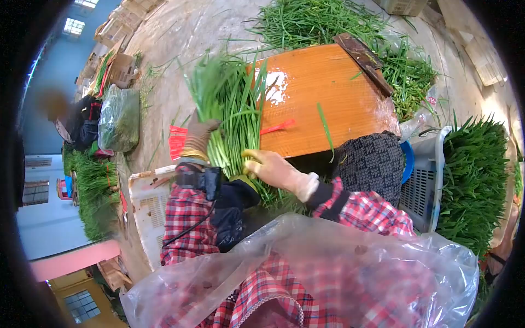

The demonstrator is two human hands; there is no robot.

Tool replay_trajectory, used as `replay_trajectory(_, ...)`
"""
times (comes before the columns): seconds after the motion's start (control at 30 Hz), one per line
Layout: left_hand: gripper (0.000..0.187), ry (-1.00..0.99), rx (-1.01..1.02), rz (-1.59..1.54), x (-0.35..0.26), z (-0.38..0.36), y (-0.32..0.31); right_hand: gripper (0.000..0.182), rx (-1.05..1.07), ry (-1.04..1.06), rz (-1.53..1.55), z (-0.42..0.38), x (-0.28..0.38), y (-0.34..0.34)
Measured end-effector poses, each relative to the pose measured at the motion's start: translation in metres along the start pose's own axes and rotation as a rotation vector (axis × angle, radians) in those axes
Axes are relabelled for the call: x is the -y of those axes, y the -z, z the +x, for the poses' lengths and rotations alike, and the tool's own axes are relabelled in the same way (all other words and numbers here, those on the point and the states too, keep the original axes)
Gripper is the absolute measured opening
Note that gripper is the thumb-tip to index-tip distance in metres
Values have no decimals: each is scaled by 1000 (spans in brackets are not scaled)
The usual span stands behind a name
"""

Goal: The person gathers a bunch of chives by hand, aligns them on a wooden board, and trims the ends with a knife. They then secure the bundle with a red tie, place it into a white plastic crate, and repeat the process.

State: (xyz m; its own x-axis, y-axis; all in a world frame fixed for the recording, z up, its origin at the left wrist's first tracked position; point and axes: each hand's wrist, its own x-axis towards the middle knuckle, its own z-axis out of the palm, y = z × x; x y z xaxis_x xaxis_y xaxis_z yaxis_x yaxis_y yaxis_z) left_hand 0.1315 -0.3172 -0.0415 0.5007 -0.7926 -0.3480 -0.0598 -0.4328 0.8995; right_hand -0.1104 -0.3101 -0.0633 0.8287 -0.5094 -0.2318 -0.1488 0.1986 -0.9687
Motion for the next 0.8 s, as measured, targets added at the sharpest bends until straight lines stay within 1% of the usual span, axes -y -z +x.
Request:
replay_trajectory(0.03,73,40,35,-136,-17,-2,4,47,52,-99,122,13,15,0)
replay_trajectory(0.13,64,-89,35,-77,-33,8,26,50,20,-139,231,65,50,-4)
replay_trajectory(0.17,64,-170,16,-37,-39,9,30,46,63,-84,272,93,50,-1)
replay_trajectory(0.2,64,-247,-1,1,-46,9,33,36,11,-47,360,107,66,3)
replay_trajectory(0.23,64,-322,-19,37,-49,9,33,31,-48,28,262,130,72,10)
replay_trajectory(0.27,67,-345,-59,47,-52,9,33,26,-72,92,158,157,73,16)
replay_trajectory(0.3,70,-341,-108,133,-56,4,31,25,-59,73,152,173,83,22)
replay_trajectory(0.33,72,-336,-156,217,-61,-2,28,24,-98,107,81,176,102,27)
replay_trajectory(0.37,74,-333,-203,299,-63,-5,23,22,-155,133,-41,181,111,33)
replay_trajectory(0.4,81,-341,-216,374,-60,-8,15,21,-154,277,-208,197,101,41)
replay_trajectory(0.47,78,-355,-324,505,-23,-11,-8,22,-130,525,-719,221,63,53)
replay_trajectory(0.5,77,-364,-378,573,-1,-11,-19,25,-107,627,-1064,224,41,63)
replay_trajectory(0.53,81,-235,-371,682,19,-12,-30,29,-79,722,-1408,224,28,70)
replay_trajectory(0.57,86,-101,-360,789,37,-14,-40,28,79,523,-1573,206,30,65)
replay_trajectory(0.6,87,-27,-338,847,48,-16,-49,28,62,374,-1432,201,12,67)
replay_trajectory(0.63,88,49,-317,904,57,-18,-55,29,-120,137,-1113,196,-7,71)
replay_trajectory(0.67,88,36,-336,876,58,-18,-57,36,-351,-16,-751,188,-18,74)
replay_trajectory(0.73,86,83,-289,860,53,-13,-57,42,-482,9,-489,162,-32,88)
replay_trajectory(0.77,85,103,-270,853,43,-12,-56,40,-673,25,-438,136,-4,84)
replay_trajectory(0.8,80,139,-255,878,31,-14,-54,39,-654,163,-372,128,0,79)
